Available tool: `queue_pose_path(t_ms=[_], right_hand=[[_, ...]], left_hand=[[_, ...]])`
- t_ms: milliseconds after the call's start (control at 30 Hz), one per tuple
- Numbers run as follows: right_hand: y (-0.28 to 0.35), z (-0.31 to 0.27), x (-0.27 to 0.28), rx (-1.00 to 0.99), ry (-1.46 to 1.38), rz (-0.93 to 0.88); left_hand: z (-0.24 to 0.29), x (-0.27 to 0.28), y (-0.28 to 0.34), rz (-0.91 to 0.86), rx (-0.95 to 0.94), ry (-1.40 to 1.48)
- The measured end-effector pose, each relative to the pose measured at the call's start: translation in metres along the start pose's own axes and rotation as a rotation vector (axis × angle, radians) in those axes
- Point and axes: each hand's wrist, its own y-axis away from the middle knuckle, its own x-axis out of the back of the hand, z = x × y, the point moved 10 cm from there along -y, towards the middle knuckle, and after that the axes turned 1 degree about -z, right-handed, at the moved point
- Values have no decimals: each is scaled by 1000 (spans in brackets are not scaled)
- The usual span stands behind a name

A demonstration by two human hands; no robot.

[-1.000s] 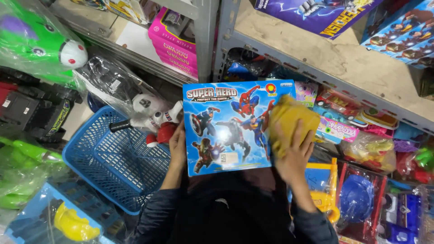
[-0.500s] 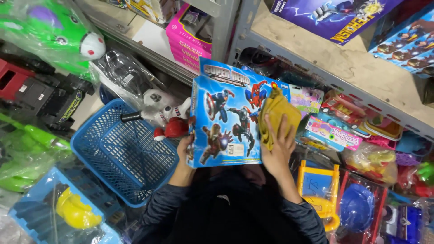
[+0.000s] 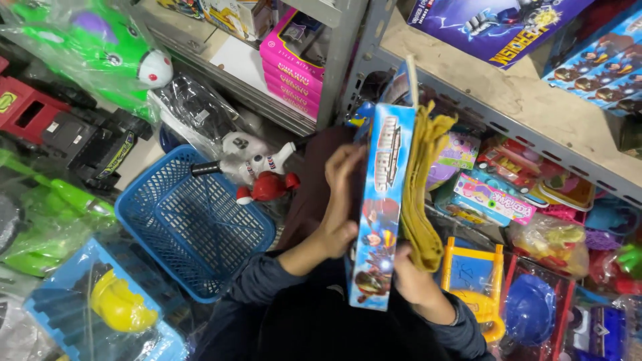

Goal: Cleaning dust off of toy boxes on a retail shelf using a cloth.

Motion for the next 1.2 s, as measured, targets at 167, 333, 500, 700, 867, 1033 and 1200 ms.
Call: queue_pose_path(t_ms=[167, 333, 500, 700, 867, 1033, 1200], right_hand=[[9, -9, 18, -41, -73, 125], [-39, -129, 56, 142, 209, 251], [-96, -212, 78, 259, 276, 258], [-95, -210, 88, 280, 200, 242], [-49, -207, 73, 214, 410, 284], [-25, -171, 85, 99, 373, 330], [-26, -156, 116, -31, 244, 435]], left_hand=[[-16, -6, -46, 18, -152, 85], [-36, -20, -59, 17, -112, -11], [-78, -19, -74, 63, -146, -165], [-117, -5, -94, 124, -105, -10], [-150, 16, -89, 253, -99, -202], [-178, 35, -67, 294, -50, -396], [-205, 34, -68, 188, 107, -391]])
